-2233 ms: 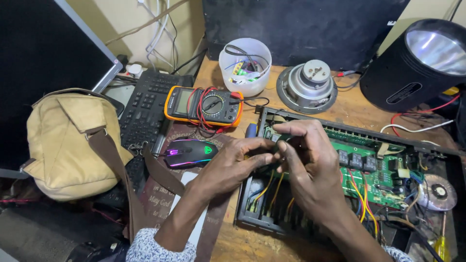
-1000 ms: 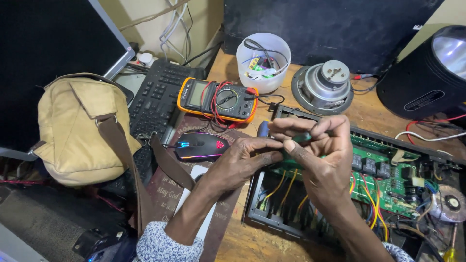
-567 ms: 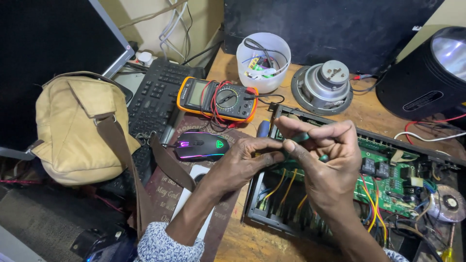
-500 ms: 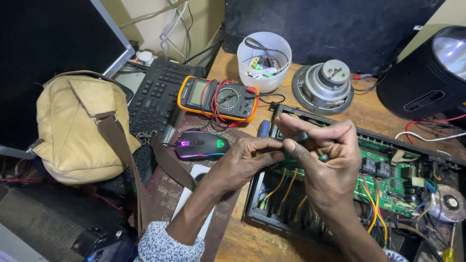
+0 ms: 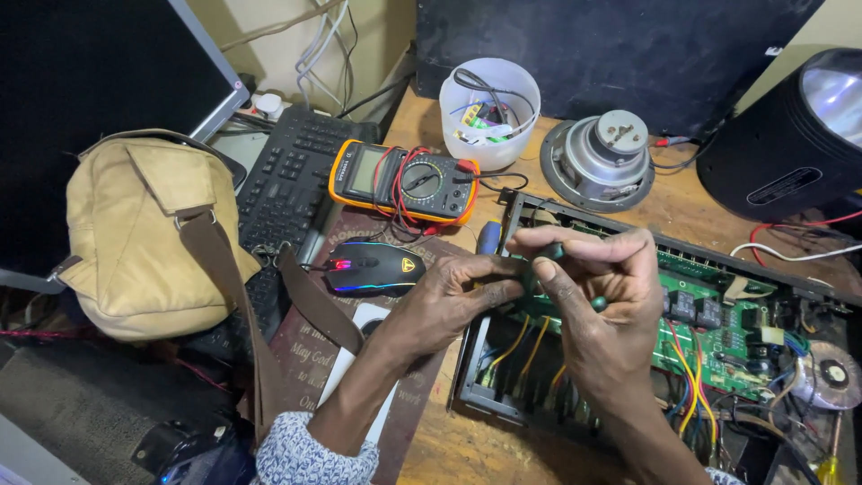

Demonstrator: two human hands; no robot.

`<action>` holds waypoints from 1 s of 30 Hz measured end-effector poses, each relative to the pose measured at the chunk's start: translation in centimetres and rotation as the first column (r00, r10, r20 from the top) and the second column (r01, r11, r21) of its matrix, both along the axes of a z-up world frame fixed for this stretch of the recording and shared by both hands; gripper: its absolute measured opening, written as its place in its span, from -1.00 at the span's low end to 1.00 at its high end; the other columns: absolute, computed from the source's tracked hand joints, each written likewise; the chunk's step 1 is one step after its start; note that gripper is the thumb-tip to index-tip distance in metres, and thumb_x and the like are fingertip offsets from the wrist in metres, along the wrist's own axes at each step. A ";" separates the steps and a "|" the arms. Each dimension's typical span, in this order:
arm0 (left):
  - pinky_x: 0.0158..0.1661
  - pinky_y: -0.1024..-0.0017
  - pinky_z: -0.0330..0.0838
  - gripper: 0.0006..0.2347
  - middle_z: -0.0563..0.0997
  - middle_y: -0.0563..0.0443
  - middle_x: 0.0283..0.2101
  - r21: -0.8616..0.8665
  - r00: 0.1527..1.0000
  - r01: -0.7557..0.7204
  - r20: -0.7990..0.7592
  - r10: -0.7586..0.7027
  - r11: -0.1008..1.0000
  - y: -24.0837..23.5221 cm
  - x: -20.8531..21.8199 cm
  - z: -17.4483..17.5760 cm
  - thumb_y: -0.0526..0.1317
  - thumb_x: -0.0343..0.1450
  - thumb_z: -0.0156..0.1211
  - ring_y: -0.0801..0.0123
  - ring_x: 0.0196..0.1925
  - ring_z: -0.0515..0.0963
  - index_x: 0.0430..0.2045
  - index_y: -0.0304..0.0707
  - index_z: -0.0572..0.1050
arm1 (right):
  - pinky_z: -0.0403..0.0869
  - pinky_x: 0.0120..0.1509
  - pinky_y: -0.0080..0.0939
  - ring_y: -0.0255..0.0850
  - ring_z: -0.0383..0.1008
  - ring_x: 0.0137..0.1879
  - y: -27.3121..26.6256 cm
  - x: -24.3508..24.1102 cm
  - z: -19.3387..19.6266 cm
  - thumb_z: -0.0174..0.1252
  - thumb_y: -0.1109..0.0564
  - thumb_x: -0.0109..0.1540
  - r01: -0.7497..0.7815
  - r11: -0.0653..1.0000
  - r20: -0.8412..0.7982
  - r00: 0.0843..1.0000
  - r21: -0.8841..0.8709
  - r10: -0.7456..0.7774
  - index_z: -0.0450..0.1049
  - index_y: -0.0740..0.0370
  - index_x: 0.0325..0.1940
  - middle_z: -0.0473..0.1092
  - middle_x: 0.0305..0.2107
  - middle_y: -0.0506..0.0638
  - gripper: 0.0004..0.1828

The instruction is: The person uses pliers to strip the insulation from a green wire and then connects it to a terminal on a circuit board inside an open electronic device. They also use a screwdriver to tighten a terminal and adjust components on the board.

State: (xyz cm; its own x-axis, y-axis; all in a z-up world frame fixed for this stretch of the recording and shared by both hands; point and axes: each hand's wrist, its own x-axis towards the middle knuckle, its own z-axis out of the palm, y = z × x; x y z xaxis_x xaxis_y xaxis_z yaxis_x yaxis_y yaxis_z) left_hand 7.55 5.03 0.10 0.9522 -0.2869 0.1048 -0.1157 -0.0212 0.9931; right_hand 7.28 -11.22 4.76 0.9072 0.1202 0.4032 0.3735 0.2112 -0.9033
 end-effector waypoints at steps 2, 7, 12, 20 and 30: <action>0.10 0.39 0.56 -0.73 0.70 -0.04 0.02 -0.048 0.999 0.031 -0.004 -0.032 0.998 0.1 -0.1 0.1 -0.10 0.45 0.19 0.36 0.09 0.65 -0.06 -0.22 0.61 | 0.64 0.17 -0.06 0.11 0.61 0.06 0.0 0.1 -0.2 0.12 0.35 0.30 0.002 1.000 0.016 1.000 -0.002 -0.002 0.13 0.14 -0.10 0.49 -0.13 0.40 -0.70; 0.10 0.40 0.54 -0.73 0.69 0.02 0.02 -0.091 0.998 0.053 -0.021 -0.055 0.994 0.1 -0.2 0.1 -0.12 0.46 0.20 0.42 0.09 0.61 -0.02 -0.21 0.61 | 0.66 0.10 -0.09 0.04 0.60 -0.02 0.2 -0.2 0.2 0.11 0.36 0.30 0.028 0.998 0.055 0.998 -0.051 -0.025 0.12 0.17 -0.08 0.48 -0.18 0.31 -0.70; 0.29 0.35 0.45 -0.67 0.59 -0.11 0.21 -0.161 0.996 0.089 0.013 -0.088 0.983 0.0 -0.1 -0.1 -0.16 0.47 0.18 0.30 0.28 0.55 0.11 -0.27 0.52 | 0.61 0.09 -0.14 -0.03 0.55 -0.02 0.2 -0.2 0.1 0.08 0.32 0.33 0.055 0.990 0.080 0.996 -0.133 -0.044 0.07 0.15 -0.06 0.45 -0.18 0.28 -0.69; 0.18 0.38 0.54 -0.68 0.66 -0.09 0.13 -0.128 0.995 0.064 -0.070 -0.073 0.990 0.1 -0.4 0.0 -0.15 0.43 0.22 0.31 0.17 0.64 0.07 -0.17 0.55 | 0.54 0.04 -0.29 -0.18 0.52 -0.04 -0.1 -0.4 0.0 0.07 0.19 0.36 0.082 0.955 0.084 0.995 -0.283 -0.061 0.22 0.28 0.06 0.44 -0.19 0.14 -0.76; 0.12 0.30 0.51 -0.86 0.69 0.06 -0.22 -0.195 0.998 0.061 0.044 -0.053 0.979 0.1 -0.8 -0.3 -0.29 0.55 0.15 0.51 -0.04 0.53 -0.12 -0.18 0.66 | 0.32 -0.52 -0.38 -0.26 0.32 -0.63 2.6 1.2 -2.0 -0.09 0.08 0.46 0.209 0.978 0.290 0.935 0.015 -0.205 0.34 0.33 -0.48 0.29 -0.71 0.08 -0.55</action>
State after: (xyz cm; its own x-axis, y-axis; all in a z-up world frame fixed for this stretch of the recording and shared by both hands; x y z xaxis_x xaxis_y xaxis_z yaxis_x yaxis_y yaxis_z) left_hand 6.75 5.13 -0.22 0.9289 -0.3111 0.2008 -0.1495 0.1811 0.9720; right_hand 8.51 -8.66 2.80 0.7577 -0.0492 0.6508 0.6523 0.0878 -0.7528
